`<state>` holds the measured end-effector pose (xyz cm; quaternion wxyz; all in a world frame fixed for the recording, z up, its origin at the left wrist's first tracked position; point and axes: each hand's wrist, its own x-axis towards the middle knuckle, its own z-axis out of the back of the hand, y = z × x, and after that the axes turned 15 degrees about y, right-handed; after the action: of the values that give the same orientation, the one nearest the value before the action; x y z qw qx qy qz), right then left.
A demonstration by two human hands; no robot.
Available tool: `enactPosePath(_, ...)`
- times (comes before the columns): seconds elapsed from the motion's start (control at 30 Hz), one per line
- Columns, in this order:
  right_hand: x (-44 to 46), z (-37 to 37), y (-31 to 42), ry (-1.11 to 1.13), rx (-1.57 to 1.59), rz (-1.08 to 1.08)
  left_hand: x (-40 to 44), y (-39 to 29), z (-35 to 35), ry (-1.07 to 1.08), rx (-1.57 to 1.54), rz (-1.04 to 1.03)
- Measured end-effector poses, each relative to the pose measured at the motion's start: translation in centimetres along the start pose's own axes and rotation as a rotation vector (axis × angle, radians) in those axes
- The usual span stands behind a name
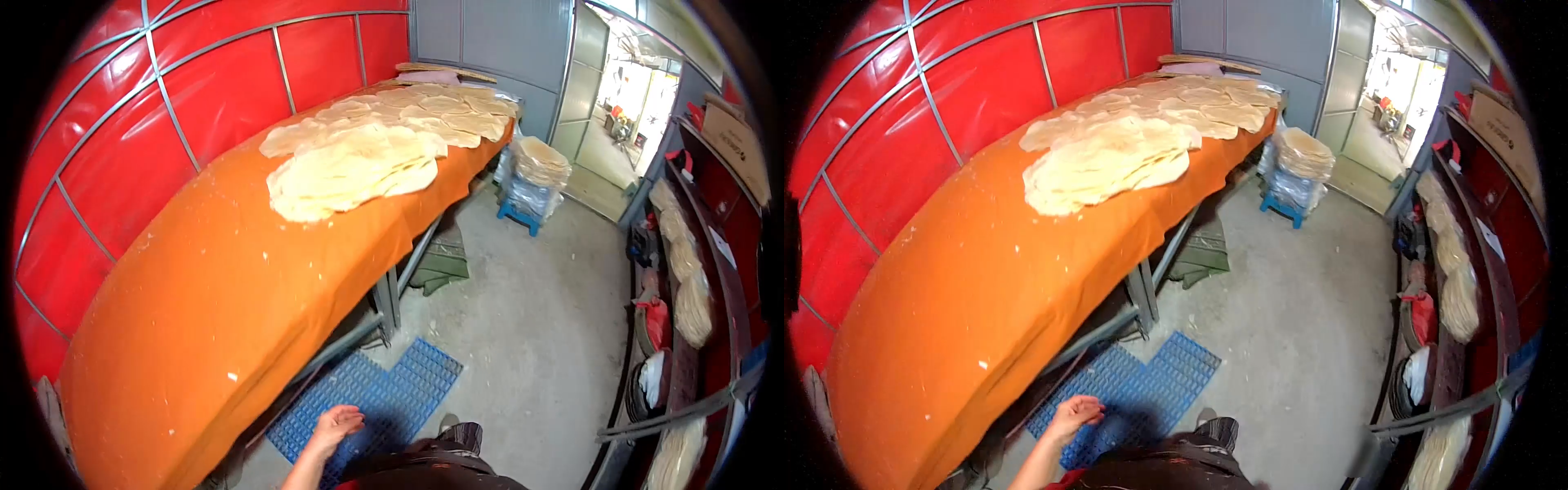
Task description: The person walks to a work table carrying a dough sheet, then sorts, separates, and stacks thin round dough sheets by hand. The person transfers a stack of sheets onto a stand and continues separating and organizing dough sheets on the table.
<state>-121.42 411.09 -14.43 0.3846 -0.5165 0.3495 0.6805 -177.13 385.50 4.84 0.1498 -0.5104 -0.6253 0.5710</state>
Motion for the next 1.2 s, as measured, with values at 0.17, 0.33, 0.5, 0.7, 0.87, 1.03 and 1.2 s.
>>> enactPosePath(0.17,-1.4,34.6,13.2,-0.7,-0.046,0.207,5.3,-8.5,-2.8,0.073,-0.301,-0.103)
enactPosePath(0.33,-9.6,60.5,39.3,-1.23,-0.222,0.757,10.0,-14.6,0.3,-0.049,-0.411,-0.33)
enactPosePath(0.5,-11.4,66.4,59.7,-1.261,-0.518,1.129,19.0,-21.1,4.0,-0.022,-0.469,-0.362)
enactPosePath(0.7,-6.2,73.1,74.5,-1.389,-0.86,1.25,25.9,-30.1,5.5,0.038,-0.453,-0.369)
enactPosePath(0.87,-4.4,78.7,81.0,-0.942,-1.178,1.14,27.6,-31.2,6.9,-0.05,-0.364,-0.357)
enactPosePath(1.03,-9.8,87.6,85.9,-1.095,-0.907,1.237,30.2,-32.3,9.2,-0.082,-0.533,-0.396)
enactPosePath(1.2,-24.1,92.2,85.7,-1.423,-0.94,1.102,39.4,-34.8,11.1,-0.067,-0.501,-0.34)
